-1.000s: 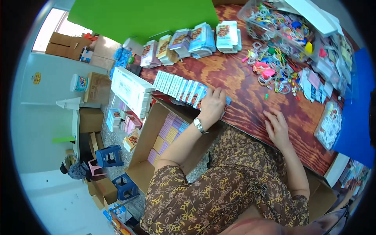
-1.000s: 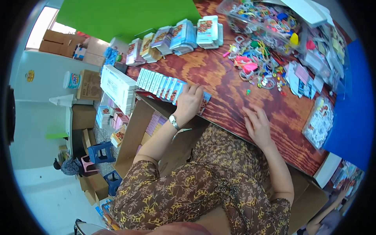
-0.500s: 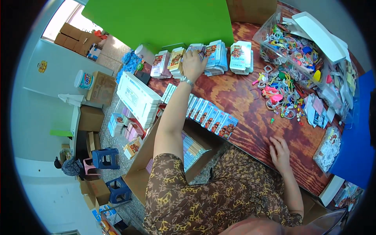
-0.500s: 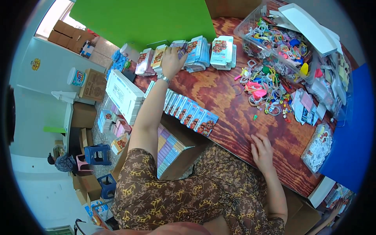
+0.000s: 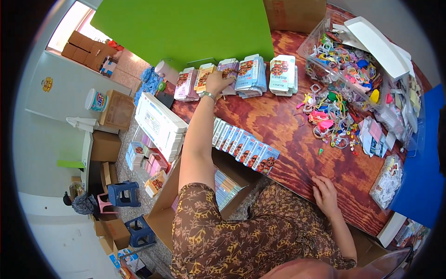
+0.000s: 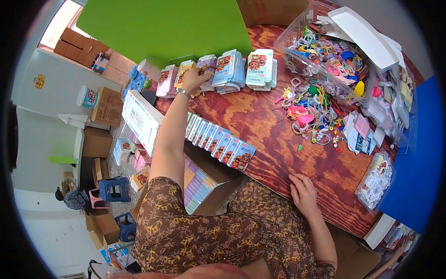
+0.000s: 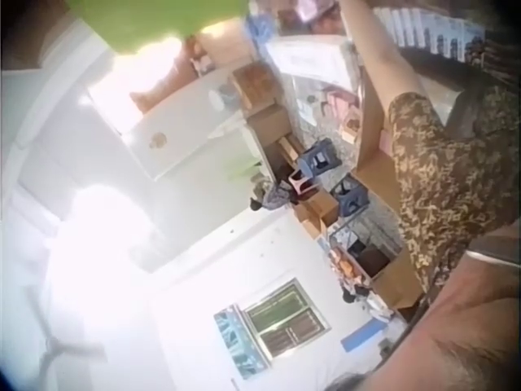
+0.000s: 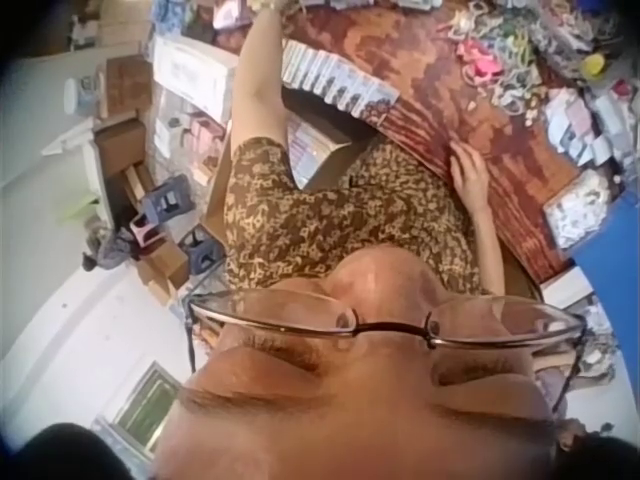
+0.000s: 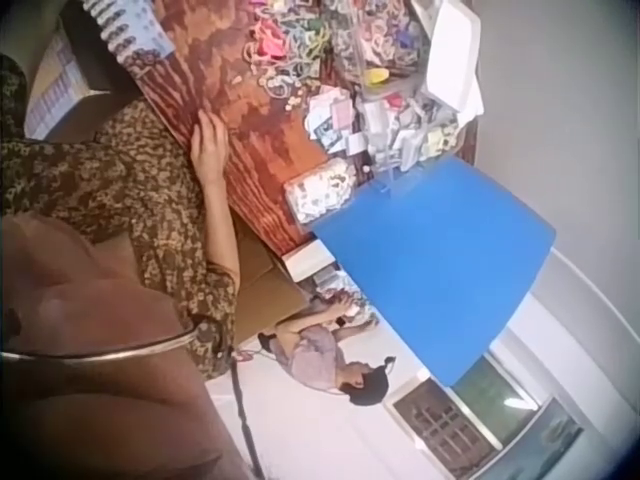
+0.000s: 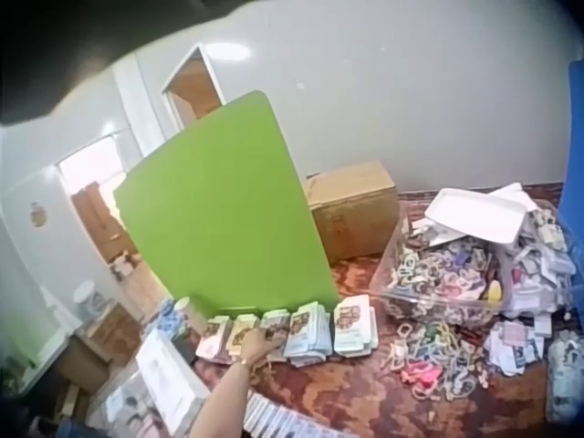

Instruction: Sorting small toy charms and packaging them into small plastic bags and containers.

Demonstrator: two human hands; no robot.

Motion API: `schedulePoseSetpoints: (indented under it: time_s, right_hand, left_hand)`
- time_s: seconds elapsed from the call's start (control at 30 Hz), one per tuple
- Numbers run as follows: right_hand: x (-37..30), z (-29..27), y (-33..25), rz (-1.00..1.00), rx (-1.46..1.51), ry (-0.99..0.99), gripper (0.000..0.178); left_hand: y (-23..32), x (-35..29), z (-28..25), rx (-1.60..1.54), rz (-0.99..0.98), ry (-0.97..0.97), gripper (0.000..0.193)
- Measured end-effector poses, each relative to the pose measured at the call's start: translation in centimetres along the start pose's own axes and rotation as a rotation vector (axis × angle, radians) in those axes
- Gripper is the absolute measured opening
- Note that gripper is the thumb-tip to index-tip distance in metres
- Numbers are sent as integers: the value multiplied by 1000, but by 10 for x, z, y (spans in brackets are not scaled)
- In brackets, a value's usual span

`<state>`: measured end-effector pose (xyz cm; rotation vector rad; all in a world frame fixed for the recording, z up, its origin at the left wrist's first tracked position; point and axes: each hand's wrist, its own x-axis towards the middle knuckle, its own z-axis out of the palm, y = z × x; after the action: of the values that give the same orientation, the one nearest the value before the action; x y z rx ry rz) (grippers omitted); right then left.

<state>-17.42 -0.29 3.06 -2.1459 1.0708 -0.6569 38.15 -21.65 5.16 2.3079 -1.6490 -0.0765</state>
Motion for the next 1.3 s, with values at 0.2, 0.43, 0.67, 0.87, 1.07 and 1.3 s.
schedulePoseSetpoints:
  time_s: [0.2, 0.43, 0.67, 0.87, 1.07, 1.3]
  right_hand:
    - [-1, 1, -2, -14, 5, -10, 30]
    - [0, 4, -2, -11, -7, 9, 29]
    - [3, 6, -3, -25, 3, -14, 28]
    - [3, 7, -7, -59, -30, -29, 28]
    - [9, -1, -12, -131, -5, 27, 27]
    - [51, -15, -22, -111, 125, 95, 26]
  left_hand:
    - [-11, -3, -10, -180, -10, -21, 66]
    - [-6, 4, -21, -206, -122, -186, 79]
    - [-12, 13, -23, -16, 19, -131, 54]
    - [5, 6, -13, 432, 288, 5, 21]
    - [29, -26, -36, 766, 355, 280, 14]
    - [187, -163, -92, 557, 723, 345, 42]
